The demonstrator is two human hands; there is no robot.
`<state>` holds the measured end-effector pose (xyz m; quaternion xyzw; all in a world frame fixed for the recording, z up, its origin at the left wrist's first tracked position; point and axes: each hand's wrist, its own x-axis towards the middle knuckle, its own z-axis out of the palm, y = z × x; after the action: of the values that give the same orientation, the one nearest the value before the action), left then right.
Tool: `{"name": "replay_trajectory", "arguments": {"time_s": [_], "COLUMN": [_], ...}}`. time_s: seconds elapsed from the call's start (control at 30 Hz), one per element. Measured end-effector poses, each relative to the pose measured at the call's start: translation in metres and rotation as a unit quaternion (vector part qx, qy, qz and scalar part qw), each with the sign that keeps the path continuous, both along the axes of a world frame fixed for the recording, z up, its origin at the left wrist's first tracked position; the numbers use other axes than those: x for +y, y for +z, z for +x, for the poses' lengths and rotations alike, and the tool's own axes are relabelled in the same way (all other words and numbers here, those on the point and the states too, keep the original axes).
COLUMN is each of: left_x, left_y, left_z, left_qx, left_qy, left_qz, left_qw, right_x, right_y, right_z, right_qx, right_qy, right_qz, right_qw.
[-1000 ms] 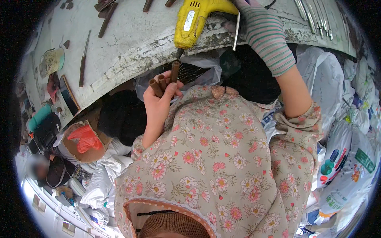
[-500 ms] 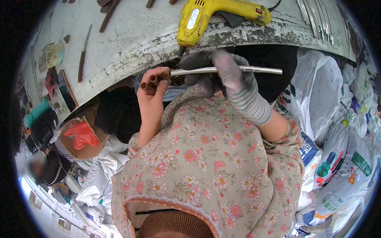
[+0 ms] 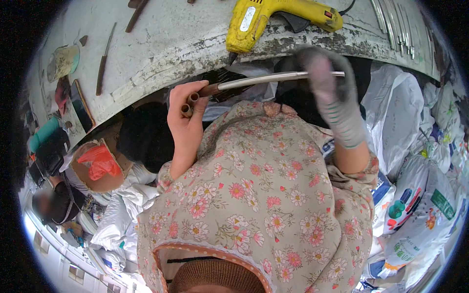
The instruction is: Assembling small brown cylindrical components using a hot glue gun at a workbench in a production facility.
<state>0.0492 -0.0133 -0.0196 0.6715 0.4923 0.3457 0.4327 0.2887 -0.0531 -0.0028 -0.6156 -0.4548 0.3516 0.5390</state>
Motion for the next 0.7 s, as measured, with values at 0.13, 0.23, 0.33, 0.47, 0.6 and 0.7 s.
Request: {"name": "replay_trajectory", "arguments": {"time_s": [0.13, 0.23, 0.33, 0.47, 0.6, 0.7], "left_x": [-0.009, -0.013, -0.013, -0.016, -0.019, -0.008], "left_y": [0.005, 0.007, 0.0, -0.005, -0.022, -0.015], "left_z": [0.012, 0.011, 0.007, -0.011, -0.02, -0.001], "left_qx": [0.055, 0.046, 0.103, 0.293, 0.104, 0.03], "left_qy": [-0.045, -0.046, -0.038, -0.046, -0.003, -0.037], "left_qz": [0.091, 0.041, -0.006, 0.06, -0.204, -0.24], "left_qw": [0.993, 0.997, 0.994, 0.953, 0.973, 0.97], "right_x": [-0.003, 0.009, 0.01, 0.02, 0.056, 0.085], "right_y": [0.017, 0.021, 0.0, 0.008, 0.005, -0.01], "right_z": [-0.014, -0.054, -0.04, 0.026, 0.14, 0.217], "right_qx": [0.138, 0.112, 0.034, 0.06, -0.426, -0.598], "right_qy": [0.194, 0.115, 0.187, 0.119, -0.136, -0.154], "right_qz": [-0.11, -0.144, -0.132, -0.134, -0.082, -0.281], "right_qw": [0.965, 0.977, 0.973, 0.982, 0.891, 0.735]}}
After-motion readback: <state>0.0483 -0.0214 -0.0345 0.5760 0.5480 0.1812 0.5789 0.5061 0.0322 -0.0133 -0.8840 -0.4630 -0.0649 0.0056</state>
